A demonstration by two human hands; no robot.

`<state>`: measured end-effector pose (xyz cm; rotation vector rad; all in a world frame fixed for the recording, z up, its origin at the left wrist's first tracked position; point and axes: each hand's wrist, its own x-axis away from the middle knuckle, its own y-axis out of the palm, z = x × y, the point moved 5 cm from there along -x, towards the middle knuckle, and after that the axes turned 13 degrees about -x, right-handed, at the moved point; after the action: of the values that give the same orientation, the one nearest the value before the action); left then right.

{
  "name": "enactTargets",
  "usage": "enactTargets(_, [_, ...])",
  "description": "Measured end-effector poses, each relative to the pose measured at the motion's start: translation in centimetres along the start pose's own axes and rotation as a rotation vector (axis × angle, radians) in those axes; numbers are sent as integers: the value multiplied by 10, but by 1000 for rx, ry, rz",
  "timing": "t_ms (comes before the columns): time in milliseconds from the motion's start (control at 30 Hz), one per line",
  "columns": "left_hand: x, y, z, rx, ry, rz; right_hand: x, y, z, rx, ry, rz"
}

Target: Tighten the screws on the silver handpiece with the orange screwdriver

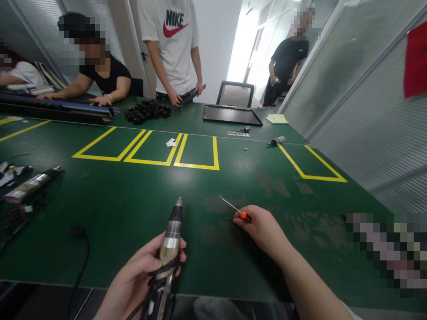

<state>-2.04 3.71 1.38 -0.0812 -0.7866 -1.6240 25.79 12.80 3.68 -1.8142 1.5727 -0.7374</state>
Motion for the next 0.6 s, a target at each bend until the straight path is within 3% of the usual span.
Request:
enactTargets(133, [-6, 12, -7, -25, 5, -8, 1, -2, 2, -89, 5, 36])
enactTargets(400, [-18, 21, -15, -103, -8, 10, 15, -30, 23, -298, 66, 273])
enactTargets(600, [-28, 16, -15, -100, 25, 35, 35, -30, 36, -464, 60, 253])
